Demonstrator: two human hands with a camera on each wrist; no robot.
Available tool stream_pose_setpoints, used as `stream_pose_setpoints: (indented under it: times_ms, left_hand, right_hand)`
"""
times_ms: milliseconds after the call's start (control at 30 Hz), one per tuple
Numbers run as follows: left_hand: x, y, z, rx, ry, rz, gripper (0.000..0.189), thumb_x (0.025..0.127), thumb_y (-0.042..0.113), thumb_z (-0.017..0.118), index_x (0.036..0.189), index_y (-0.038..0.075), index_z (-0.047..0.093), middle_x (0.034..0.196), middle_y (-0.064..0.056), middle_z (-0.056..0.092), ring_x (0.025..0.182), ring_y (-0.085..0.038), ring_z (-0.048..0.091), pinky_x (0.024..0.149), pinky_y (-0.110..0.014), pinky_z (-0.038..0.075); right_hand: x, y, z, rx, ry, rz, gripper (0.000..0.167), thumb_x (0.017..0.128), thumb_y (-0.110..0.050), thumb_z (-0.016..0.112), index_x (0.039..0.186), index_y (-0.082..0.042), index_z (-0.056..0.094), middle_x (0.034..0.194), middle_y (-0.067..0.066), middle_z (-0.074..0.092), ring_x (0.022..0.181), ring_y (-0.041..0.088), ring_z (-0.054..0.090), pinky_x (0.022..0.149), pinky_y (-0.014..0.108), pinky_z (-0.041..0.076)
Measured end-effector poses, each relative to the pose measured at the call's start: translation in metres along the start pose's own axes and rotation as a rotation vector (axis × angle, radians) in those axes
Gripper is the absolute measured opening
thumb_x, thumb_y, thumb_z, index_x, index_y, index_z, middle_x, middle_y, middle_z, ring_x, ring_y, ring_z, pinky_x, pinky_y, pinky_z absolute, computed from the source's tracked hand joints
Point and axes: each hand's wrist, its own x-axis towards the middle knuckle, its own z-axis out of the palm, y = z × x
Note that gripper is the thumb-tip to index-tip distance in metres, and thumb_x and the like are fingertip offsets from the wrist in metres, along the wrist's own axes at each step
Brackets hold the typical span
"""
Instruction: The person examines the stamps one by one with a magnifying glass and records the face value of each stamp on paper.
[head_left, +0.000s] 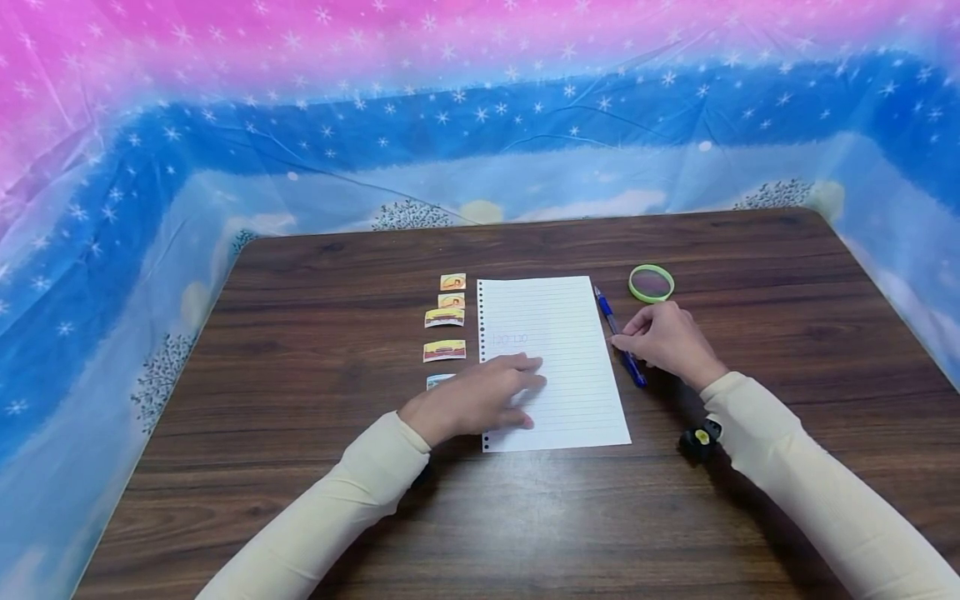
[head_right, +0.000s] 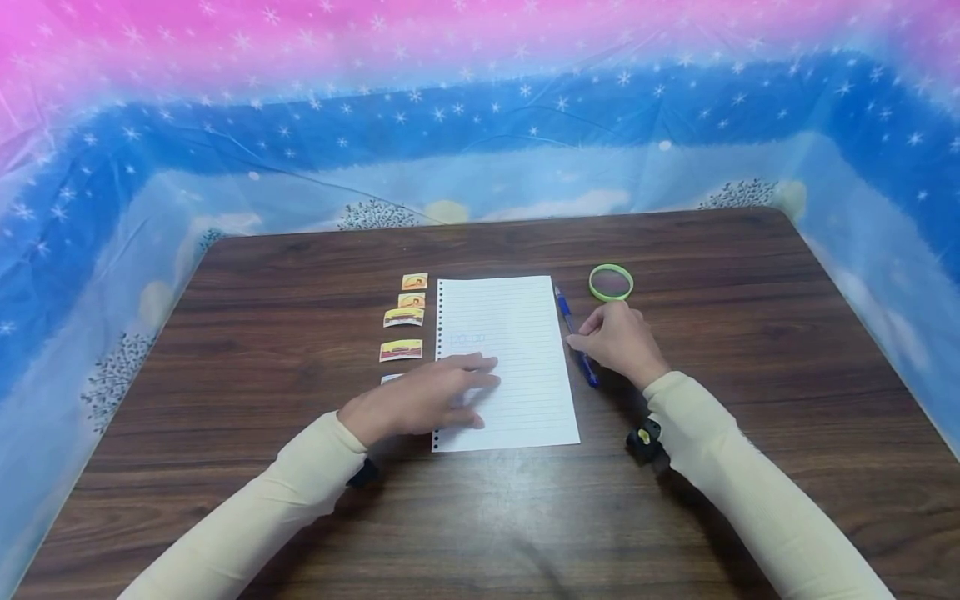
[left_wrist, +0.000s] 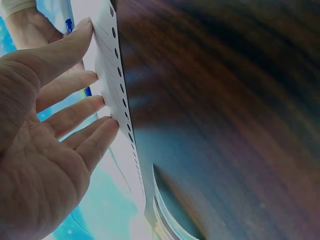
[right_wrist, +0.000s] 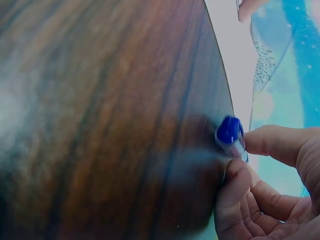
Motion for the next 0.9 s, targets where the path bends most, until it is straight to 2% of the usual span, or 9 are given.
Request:
stream_pose_setpoints:
  times_ms: [500,900]
  left_hand:
    - [0.0002,0.0004,0.0003,-0.002,0.002,-0.015,0.059,0.091,0.029,0.078,0.143,0.008,0.058,0.158,-0.011,0.040,0.149,-0.027,0.031,0.119,-0.039,0.029]
    - [-0.0010,0.0010,0.0002,-0.003,0.000,-0.016,0.060,0.091,0.029,0.077,0.144,0.008,0.057,0.158,-0.012,0.040,0.149,-0.028,0.032,0.120,-0.040,0.027]
  right_hand:
    - [0.0010,-0.0011,-0.0010,0.007,0.006,0.052,0.025,0.092,-0.023,0.072,0.091,0.001,0.074,0.075,0.008,0.069,0.062,0.017,0.065,0.057,0.032,0.052]
    - [0.0009,0.0007,-0.0063,0.029,0.040,0.011,0.021,0.091,-0.019,0.070,0.090,0.001,0.076,0.075,0.007,0.068,0.065,0.020,0.057,0.058,0.033,0.046]
